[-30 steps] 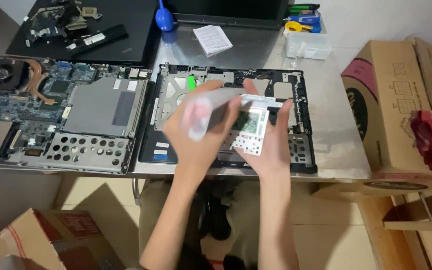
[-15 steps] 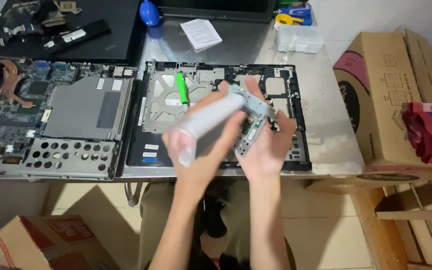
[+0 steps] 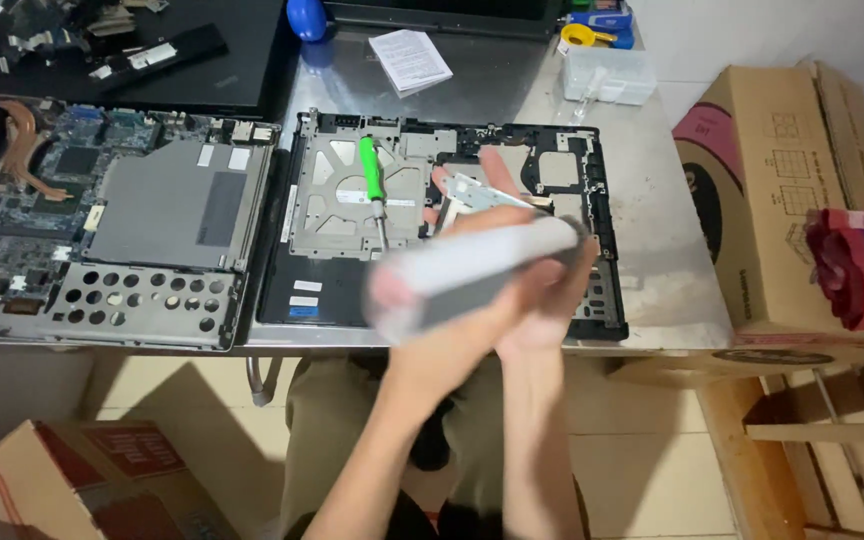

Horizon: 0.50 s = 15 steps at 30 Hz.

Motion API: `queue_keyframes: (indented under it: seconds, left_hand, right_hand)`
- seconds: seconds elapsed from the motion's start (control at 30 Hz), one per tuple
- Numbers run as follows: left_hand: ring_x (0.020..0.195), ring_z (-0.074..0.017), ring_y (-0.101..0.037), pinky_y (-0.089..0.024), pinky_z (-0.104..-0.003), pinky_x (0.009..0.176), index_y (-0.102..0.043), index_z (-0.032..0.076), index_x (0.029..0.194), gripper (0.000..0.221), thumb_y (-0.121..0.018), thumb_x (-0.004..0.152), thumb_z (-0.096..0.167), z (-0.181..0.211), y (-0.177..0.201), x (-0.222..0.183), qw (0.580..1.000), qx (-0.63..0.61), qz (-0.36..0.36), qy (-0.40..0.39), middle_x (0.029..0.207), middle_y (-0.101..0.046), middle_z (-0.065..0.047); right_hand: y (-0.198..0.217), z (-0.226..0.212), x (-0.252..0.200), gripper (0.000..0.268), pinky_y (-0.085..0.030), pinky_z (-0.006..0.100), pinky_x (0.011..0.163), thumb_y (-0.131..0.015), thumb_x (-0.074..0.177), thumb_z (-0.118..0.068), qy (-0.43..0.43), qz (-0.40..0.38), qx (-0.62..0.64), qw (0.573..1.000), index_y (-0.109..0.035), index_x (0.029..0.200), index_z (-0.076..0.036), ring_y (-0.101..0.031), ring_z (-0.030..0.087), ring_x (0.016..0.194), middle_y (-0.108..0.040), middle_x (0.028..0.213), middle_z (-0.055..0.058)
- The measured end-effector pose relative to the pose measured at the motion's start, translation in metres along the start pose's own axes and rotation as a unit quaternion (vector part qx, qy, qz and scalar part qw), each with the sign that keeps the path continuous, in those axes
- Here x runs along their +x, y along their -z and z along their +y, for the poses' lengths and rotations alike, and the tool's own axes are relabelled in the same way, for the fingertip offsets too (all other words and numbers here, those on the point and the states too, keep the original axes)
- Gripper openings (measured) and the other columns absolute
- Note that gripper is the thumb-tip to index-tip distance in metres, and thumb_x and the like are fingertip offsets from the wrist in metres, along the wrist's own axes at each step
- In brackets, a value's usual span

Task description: Cleaning laptop parts and reassembling components using a screwdriver.

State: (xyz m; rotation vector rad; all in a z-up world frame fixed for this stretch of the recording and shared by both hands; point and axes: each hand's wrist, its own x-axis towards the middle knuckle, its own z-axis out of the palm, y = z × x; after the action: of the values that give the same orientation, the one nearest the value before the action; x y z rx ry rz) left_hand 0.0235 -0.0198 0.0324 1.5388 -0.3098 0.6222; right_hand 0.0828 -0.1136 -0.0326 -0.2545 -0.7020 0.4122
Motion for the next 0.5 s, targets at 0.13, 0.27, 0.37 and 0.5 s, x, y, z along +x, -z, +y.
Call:
queue_keyframes:
  seconds: [0.13,0.27,0.37,0.5]
  left_hand:
    - [0.097,-0.0111,-0.070,-0.057,-0.025,0.090,-0.070,0.000,0.111,0.029,-0.079,0.084,0.005,0.001,-0.001,0.005,0.999,0.029,0.036,-0.028,0.111,-0.072,-0.003]
    - [0.080,-0.0102,-0.066,-0.054,-0.024,0.071,-0.070,0.001,0.116,0.024,-0.078,0.094,0.008,-0.006,0.013,0.013,0.984,-0.003,0.172,0.051,0.098,-0.072,-0.002]
    - [0.086,-0.0114,-0.067,-0.055,-0.025,0.074,-0.068,0.001,0.121,0.029,-0.078,0.095,0.009,-0.016,0.017,0.011,0.977,0.041,0.211,0.012,0.104,-0.072,-0.005]
    - [0.097,-0.0126,-0.068,-0.058,-0.025,0.082,-0.067,-0.003,0.124,0.032,-0.079,0.097,0.009,-0.012,0.005,0.012,0.975,0.072,0.210,-0.015,0.113,-0.070,-0.008]
  right_hand:
    - [-0.008,-0.008,0.007,0.091,-0.041,0.047,0.121,-0.039,0.097,-0.063,-0.046,0.173,0.065,0.982,-0.027,0.170,-0.011,-0.054,0.037,0.138,-0.048,0.158,0.032]
    - [-0.006,-0.013,0.006,0.088,-0.045,0.057,0.112,-0.034,0.103,-0.065,-0.001,0.149,0.173,0.974,-0.027,0.170,-0.008,-0.056,0.047,0.130,-0.047,0.154,0.030]
    - [-0.013,-0.018,0.007,0.085,-0.045,0.062,0.110,-0.033,0.100,-0.065,-0.005,0.185,0.093,0.978,-0.031,0.169,-0.015,-0.056,0.049,0.129,-0.047,0.157,0.030]
    - [0.003,-0.025,-0.001,0.085,-0.046,0.059,0.113,-0.030,0.102,-0.068,0.019,0.140,0.117,0.983,-0.031,0.169,-0.016,-0.057,0.048,0.128,-0.048,0.158,0.032]
